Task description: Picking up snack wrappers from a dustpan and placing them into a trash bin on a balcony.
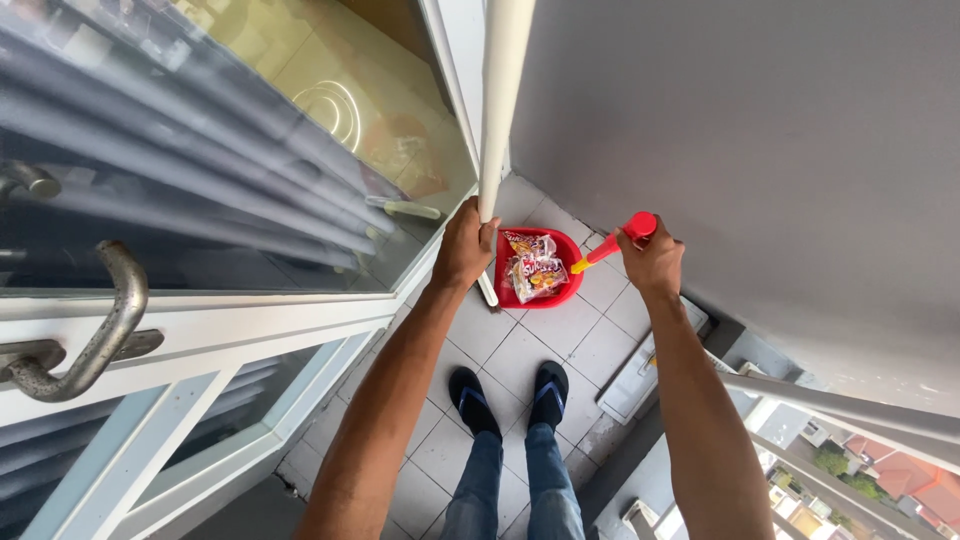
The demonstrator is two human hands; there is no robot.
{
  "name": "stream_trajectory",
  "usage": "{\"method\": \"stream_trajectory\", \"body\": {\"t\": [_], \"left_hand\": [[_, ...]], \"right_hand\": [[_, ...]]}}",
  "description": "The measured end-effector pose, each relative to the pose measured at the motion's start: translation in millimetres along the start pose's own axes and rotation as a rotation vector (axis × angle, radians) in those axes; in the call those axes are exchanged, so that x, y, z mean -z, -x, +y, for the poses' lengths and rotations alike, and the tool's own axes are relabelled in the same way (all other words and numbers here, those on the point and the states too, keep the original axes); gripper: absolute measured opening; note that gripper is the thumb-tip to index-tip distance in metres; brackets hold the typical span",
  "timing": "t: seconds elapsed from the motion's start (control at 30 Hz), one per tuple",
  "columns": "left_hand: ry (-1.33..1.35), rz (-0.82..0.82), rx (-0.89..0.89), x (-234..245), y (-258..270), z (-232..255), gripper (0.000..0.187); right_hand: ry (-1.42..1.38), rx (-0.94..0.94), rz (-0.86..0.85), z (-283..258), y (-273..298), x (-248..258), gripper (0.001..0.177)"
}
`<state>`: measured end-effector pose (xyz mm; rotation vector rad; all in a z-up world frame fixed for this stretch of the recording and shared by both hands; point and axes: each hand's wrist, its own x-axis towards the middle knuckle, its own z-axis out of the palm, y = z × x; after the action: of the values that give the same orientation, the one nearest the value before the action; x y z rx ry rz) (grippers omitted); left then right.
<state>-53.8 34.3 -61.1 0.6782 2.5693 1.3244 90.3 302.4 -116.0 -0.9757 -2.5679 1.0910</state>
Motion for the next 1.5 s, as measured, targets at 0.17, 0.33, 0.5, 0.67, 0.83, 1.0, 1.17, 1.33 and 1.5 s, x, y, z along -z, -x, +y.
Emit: {"method": "stream_trajectory", "body": {"t": [0.17,0.33,0.5,0.67,0.83,1.0,1.17,1.33,1.5], "left_hand": [[0.017,-0.005,-0.003,14.5,3.0,8.1,0.023],[0.039,-0.027,-0.008,33.4,5.0,22.2,0.019],[0.225,0.001,-0.133,42.4,13.7,19.6,0.022],[0.157,-0.020,-0.167,51.1,31.2,48.9,0.023],[0.274,-0.071,-0.151,64.2,37.4,70.5,0.030],[0.134,-0.095,-0.086,89.3,48.7,116.1,0.022],[0.246,-0.087,-0.208,56.4,56.8,100.4,0.024],[0.298,-0.183,-0.162,35.5,53.2,123.7,0.024],[0.309,-0.253,-0.193,17.3,40.7,138.6,0.029]], "right_hand": [[-0.028,-0.005,0.041,-12.6,10.3,17.3,0.028],[-0.058,0.009,0.123,-23.9,26.3,46.9,0.028],[-0.091,0.059,0.275,-32.8,46.2,72.5,0.028],[-0.100,-0.028,0.362,-53.9,82.6,101.9,0.030],[-0.064,-0.042,0.479,-61.5,109.5,121.3,0.034],[-0.073,-0.141,0.498,-70.4,136.8,143.6,0.033],[-0.094,-0.202,0.522,-94.9,161.6,166.3,0.032],[-0.069,-0.257,0.546,-91.1,167.6,176.8,0.033],[-0.109,-0.230,0.573,-79.1,171.1,192.6,0.031]]}}
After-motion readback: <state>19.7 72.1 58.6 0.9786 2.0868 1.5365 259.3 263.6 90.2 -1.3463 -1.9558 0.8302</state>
